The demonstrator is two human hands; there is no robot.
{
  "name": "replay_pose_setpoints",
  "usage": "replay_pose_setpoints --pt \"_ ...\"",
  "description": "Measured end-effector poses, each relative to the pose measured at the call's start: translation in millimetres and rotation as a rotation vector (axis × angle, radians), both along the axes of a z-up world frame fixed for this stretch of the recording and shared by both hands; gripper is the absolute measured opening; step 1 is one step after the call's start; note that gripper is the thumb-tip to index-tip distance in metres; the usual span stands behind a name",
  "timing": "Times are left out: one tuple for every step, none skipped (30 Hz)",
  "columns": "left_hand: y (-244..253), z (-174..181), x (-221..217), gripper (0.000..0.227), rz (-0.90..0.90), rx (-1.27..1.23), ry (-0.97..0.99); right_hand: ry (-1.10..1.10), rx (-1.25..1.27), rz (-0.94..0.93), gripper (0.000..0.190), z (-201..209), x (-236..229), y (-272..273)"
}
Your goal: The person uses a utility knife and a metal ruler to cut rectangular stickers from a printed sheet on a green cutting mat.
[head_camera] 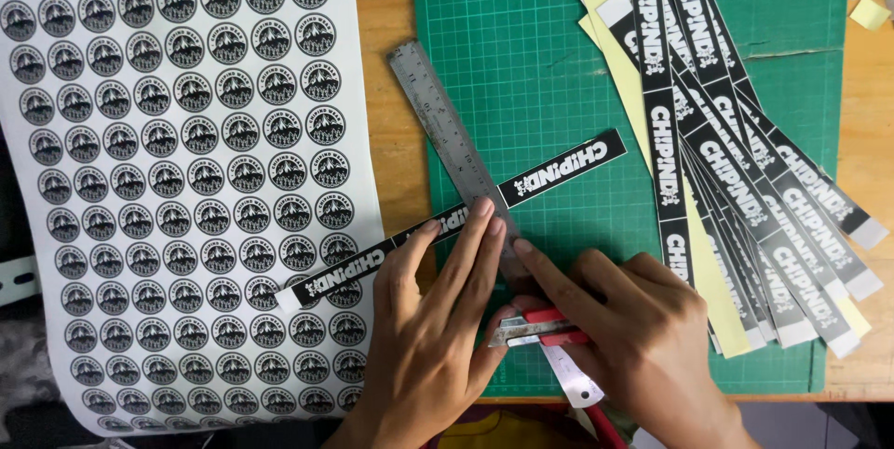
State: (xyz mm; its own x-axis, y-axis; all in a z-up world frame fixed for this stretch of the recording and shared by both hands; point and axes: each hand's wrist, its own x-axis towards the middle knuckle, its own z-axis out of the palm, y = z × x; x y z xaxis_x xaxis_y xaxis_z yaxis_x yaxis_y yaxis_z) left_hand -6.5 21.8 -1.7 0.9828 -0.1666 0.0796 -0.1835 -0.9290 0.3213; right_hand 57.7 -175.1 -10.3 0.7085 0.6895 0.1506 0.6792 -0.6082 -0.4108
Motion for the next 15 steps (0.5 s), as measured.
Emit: replay_pose_setpoints --pt "-0.4 0.1 0.5 0.059 -0.001 0.001 0.004 0.004 0.001 -0.001 0.05 0.3 0.3 0.8" --pt "-0.8 0.2 1.0 0.059 0.005 0.01 -0.003 -0.01 0.008 -0.003 0.049 0.6 0.5 1.7" --pt "-1.3 0.3 1.4 0.06 0.01 0.018 -0.01 -0.024 0.015 -0.006 0.048 1.0 0.6 2.5" --pt "-1.1 0.3 1.4 0.06 0.008 0.019 -0.007 -0.021 0.016 -0.008 0.048 0.7 1.2 2.1" --pt "-0.9 0.3 1.3 0.058 0.009 0.016 -0.004 -0.022 0.016 0.006 0.049 0.5 1.6 1.6" --pt "-0.9 0.2 1.1 0.057 0.01 0.013 0.0 -0.024 0.017 0.019 0.05 0.4 1.9 1.0" --pt "-0.2 0.1 1.0 0.057 0.008 0.014 0.003 -0.022 0.017 0.017 0.05 -0.6 1.2 0.4" --pt "0.3 0.1 0.9 0.058 0.005 0.0 0.01 -0.015 0.01 0.018 0.051 -1.4 0.8 -0.2" --pt "0.8 0.1 0.8 0.059 0.003 -0.014 0.018 -0.009 0.003 0.019 0.052 -2.1 0.3 -0.8" --pt "0.2 0.0 1.3 0.059 0.001 -0.013 0.019 -0.007 0.003 0.017 0.052 -2.5 0.2 -1.0" --pt "-0.3 0.0 1.7 0.059 0.009 -0.005 0.015 -0.008 0.003 0.015 0.052 -2.9 -0.1 -1.1" --pt "-0.8 0.1 1.8 0.059 0.017 0.004 0.012 -0.008 0.002 0.014 0.052 -3.2 -0.4 -1.1" --pt "-0.8 -0.1 1.4 0.059 0.016 0.005 0.014 -0.006 0.003 0.013 0.052 -3.0 -0.4 -0.9" --pt "-0.8 -0.4 1.2 0.058 0.018 0.009 0.015 -0.005 0.007 0.013 0.054 -2.7 -0.2 -0.8" --pt "-0.8 -0.6 1.1 0.058 0.019 0.012 0.017 -0.005 0.011 0.013 0.055 -2.5 0.1 -0.6"
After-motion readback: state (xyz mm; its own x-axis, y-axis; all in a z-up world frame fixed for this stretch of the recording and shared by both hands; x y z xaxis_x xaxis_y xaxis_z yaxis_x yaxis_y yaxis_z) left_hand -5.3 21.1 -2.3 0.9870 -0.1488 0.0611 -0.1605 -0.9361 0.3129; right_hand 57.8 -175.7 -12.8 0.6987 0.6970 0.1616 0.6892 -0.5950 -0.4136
